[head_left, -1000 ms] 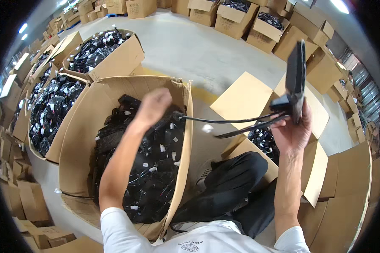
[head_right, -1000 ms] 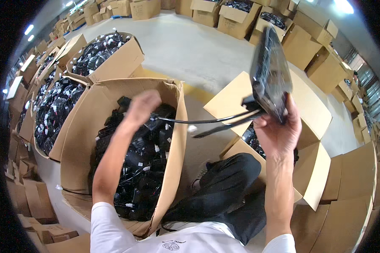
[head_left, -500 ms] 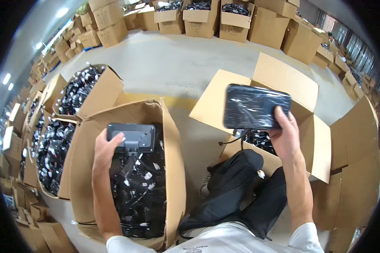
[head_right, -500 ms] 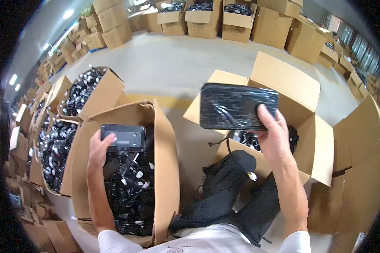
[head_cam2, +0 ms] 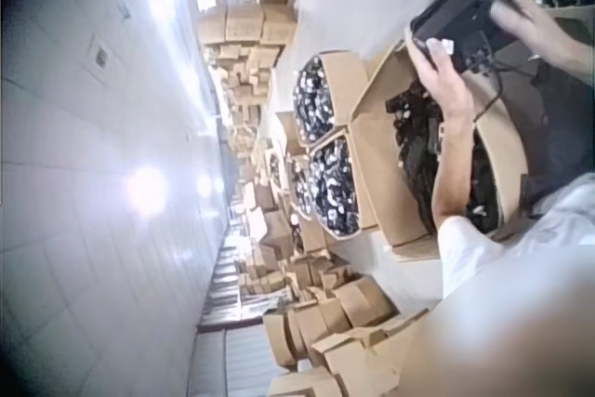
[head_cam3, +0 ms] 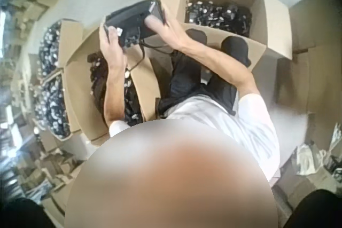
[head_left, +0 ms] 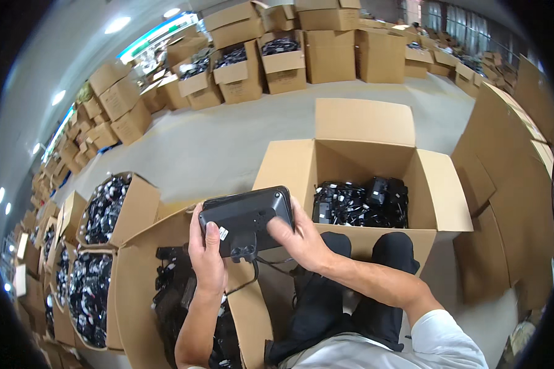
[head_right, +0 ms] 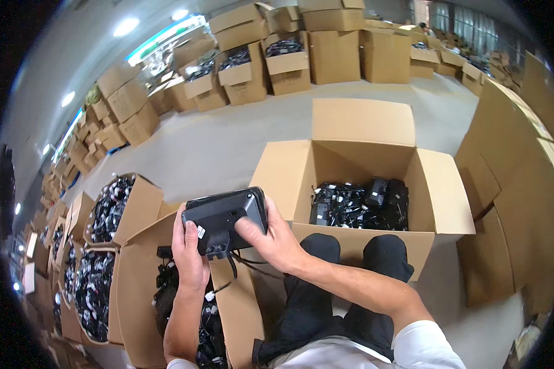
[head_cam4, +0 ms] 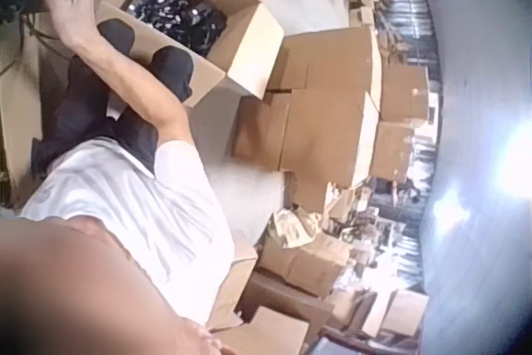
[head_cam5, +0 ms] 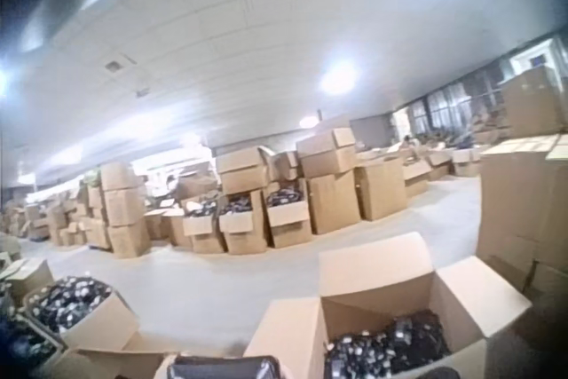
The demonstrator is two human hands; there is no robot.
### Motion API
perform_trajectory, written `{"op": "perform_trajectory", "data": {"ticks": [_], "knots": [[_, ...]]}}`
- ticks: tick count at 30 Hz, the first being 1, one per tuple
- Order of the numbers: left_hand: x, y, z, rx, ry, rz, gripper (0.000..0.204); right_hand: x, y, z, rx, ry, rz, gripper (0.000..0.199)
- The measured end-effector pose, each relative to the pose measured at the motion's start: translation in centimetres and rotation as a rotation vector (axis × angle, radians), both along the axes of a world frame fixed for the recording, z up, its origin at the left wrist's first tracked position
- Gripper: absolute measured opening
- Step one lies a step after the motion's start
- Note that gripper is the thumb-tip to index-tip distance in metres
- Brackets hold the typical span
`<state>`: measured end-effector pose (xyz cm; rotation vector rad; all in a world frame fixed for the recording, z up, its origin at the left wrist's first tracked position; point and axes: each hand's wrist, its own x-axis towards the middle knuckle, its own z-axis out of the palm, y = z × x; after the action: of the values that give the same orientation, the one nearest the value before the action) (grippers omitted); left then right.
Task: The person sorts electronic components by hand, organizing them into different cardboard boxes.
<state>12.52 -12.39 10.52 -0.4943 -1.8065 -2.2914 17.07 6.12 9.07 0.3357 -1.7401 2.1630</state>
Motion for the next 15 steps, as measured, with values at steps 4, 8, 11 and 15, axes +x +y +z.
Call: {"op": "perform_trajectory", "data": {"ticks": [4,8,11,15], "knots": [[-1.4,1.2,0.3,-0.287,0.29,0.036,0.054,1.5,1.8,1.5,0.021,0.07,-0.037,0.063],[-2.6,4.5,0.4,-0.208,0.402,0.079,0.048,1.6,4.2,1.3,-0.032,0.131,-0.072,0.061],[-4.1,7.2,0.9,-0.183,0.419,0.056,0.049,0.7,7.5,2.0,0.045,0.208,-0.1,0.06],[-5.7,12.0,4.9,-0.3,0.336,-0.268,0.067,-1.3,15.6,4.7,0.216,0.244,-0.097,0.065]]}}
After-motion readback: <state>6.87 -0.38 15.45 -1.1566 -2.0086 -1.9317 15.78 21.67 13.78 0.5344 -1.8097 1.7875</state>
